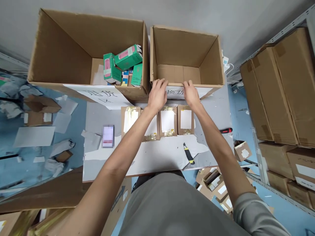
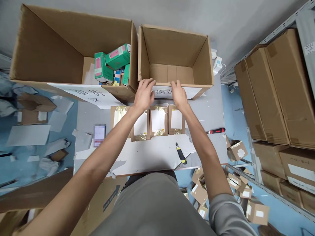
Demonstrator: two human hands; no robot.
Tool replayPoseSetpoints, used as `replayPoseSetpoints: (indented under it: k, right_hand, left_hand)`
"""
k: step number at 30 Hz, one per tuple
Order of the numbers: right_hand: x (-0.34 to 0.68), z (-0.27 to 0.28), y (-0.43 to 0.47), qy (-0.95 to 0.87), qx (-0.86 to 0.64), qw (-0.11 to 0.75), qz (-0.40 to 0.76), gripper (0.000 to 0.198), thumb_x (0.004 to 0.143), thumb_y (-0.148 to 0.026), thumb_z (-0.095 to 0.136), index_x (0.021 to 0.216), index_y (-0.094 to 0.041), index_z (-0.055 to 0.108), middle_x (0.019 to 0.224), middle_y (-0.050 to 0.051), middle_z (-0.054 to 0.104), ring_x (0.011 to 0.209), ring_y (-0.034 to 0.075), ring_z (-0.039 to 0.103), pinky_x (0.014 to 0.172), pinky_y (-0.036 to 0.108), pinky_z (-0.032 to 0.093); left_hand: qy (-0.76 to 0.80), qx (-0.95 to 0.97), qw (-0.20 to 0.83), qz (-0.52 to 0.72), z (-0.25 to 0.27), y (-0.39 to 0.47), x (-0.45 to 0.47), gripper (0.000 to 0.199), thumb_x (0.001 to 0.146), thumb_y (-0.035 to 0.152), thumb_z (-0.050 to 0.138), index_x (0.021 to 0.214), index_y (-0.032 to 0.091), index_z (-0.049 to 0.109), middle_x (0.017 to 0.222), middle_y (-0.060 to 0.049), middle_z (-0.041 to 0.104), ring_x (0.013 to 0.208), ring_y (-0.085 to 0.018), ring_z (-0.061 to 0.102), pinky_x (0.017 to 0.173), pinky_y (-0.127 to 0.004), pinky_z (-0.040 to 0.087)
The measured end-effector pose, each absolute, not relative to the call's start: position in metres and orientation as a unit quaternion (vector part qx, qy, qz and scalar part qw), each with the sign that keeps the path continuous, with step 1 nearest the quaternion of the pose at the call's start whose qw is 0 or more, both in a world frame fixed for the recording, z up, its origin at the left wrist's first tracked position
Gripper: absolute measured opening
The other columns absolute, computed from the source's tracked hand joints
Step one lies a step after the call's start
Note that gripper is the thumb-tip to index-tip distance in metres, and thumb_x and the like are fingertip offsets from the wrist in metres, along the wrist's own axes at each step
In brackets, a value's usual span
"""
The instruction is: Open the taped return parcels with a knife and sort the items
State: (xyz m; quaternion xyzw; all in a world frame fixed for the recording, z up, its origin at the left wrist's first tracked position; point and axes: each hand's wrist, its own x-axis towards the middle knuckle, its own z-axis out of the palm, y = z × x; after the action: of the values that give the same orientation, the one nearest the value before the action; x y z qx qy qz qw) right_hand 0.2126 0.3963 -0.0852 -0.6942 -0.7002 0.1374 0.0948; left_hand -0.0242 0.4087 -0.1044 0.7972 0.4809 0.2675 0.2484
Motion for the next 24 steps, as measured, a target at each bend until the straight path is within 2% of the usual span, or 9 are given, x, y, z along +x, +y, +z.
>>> replayPoseSetpoints:
  k: [5, 9, 13, 15, 16, 18, 20, 22, 24]
  right_hand:
    - [0.201, -0.104, 0.389, -0.708, -0.671, 0.163, 0.150, 0.064, 0.123, -0.058, 0.017, 0.156, -0.026, 0.060, 0.143, 0.017, 0.065, 0.118, 0.035, 0.075, 0.107, 0.060, 0.063]
    - [0.205, -0.106, 0.384, -0.709, -0.667, 0.163, 0.160, 0.063, 0.122, -0.054, 0.019, 0.170, -0.026, 0.049, 0.162, 0.020, 0.059, 0.137, 0.039, 0.071, 0.116, 0.065, 0.059]
    - [0.216, -0.102, 0.336, -0.705, -0.664, 0.208, 0.137, 0.071, 0.120, -0.058, 0.029, 0.184, -0.024, 0.026, 0.188, 0.022, 0.028, 0.164, 0.041, 0.050, 0.124, 0.070, 0.052]
    - [0.218, -0.106, 0.288, -0.673, -0.697, 0.215, 0.124, 0.078, 0.119, -0.063, 0.033, 0.186, -0.025, 0.019, 0.190, 0.021, 0.023, 0.175, 0.041, 0.033, 0.132, 0.073, 0.042]
    - [0.216, -0.110, 0.260, -0.648, -0.724, 0.198, 0.133, 0.085, 0.116, -0.066, 0.041, 0.186, -0.022, 0.018, 0.190, 0.023, 0.022, 0.177, 0.042, 0.027, 0.134, 0.074, 0.039]
    - [0.206, -0.120, 0.204, -0.577, -0.786, 0.135, 0.177, 0.114, 0.104, -0.073, 0.065, 0.186, -0.013, 0.013, 0.188, 0.034, 0.019, 0.177, 0.051, 0.021, 0.132, 0.078, 0.038]
    - [0.185, -0.131, 0.155, -0.545, -0.811, 0.072, 0.201, 0.135, 0.091, -0.072, 0.085, 0.186, -0.011, 0.012, 0.189, 0.038, 0.011, 0.177, 0.059, 0.012, 0.131, 0.084, 0.031]
    - [0.158, -0.141, 0.124, -0.600, -0.776, 0.040, 0.191, 0.130, 0.088, -0.065, 0.092, 0.187, -0.019, 0.020, 0.192, 0.032, 0.003, 0.178, 0.059, 0.002, 0.134, 0.085, 0.022]
    - [0.133, -0.148, 0.112, -0.652, -0.733, 0.024, 0.190, 0.118, 0.091, -0.058, 0.091, 0.185, -0.027, 0.029, 0.195, 0.025, 0.002, 0.179, 0.057, -0.001, 0.136, 0.083, 0.016]
  left_hand:
    - [0.494, 0.759, 0.303, 0.297, -0.110, 0.406, -0.027, 0.052, 0.107, 0.034, 0.057, 0.156, 0.021, 0.064, 0.158, -0.019, 0.063, 0.164, -0.040, 0.046, 0.142, -0.063, 0.033]
    - [0.478, 0.774, 0.297, 0.291, -0.098, 0.390, -0.036, 0.056, 0.105, 0.040, 0.063, 0.156, 0.018, 0.064, 0.169, -0.022, 0.056, 0.170, -0.041, 0.039, 0.144, -0.064, 0.029]
    - [0.517, 0.752, 0.256, 0.317, -0.088, 0.326, -0.086, 0.057, 0.112, 0.047, 0.056, 0.164, 0.026, 0.057, 0.180, -0.014, 0.048, 0.173, -0.035, 0.038, 0.145, -0.060, 0.028]
    - [0.598, 0.701, 0.237, 0.308, -0.094, 0.278, -0.129, 0.056, 0.113, 0.047, 0.054, 0.165, 0.026, 0.056, 0.180, -0.015, 0.049, 0.172, -0.034, 0.039, 0.145, -0.058, 0.029]
    - [0.647, 0.665, 0.235, 0.288, -0.100, 0.253, -0.151, 0.060, 0.111, 0.048, 0.058, 0.167, 0.023, 0.054, 0.179, -0.017, 0.049, 0.172, -0.036, 0.040, 0.145, -0.059, 0.030]
    - [0.742, 0.579, 0.255, 0.224, -0.117, 0.206, -0.191, 0.082, 0.103, 0.052, 0.073, 0.172, 0.016, 0.047, 0.176, -0.025, 0.049, 0.171, -0.044, 0.041, 0.142, -0.063, 0.032]
    - [0.762, 0.539, 0.316, 0.172, -0.135, 0.170, -0.215, 0.108, 0.095, 0.058, 0.084, 0.179, 0.014, 0.033, 0.181, -0.029, 0.040, 0.173, -0.047, 0.036, 0.141, -0.063, 0.035]
    - [0.729, 0.570, 0.348, 0.148, -0.148, 0.150, -0.221, 0.128, 0.081, 0.062, 0.097, 0.182, 0.018, 0.030, 0.188, -0.029, 0.025, 0.178, -0.049, 0.023, 0.141, -0.061, 0.035]
    - [0.704, 0.603, 0.345, 0.144, -0.155, 0.144, -0.213, 0.135, 0.072, 0.062, 0.105, 0.180, 0.023, 0.035, 0.191, -0.027, 0.013, 0.179, -0.051, 0.013, 0.141, -0.063, 0.033]
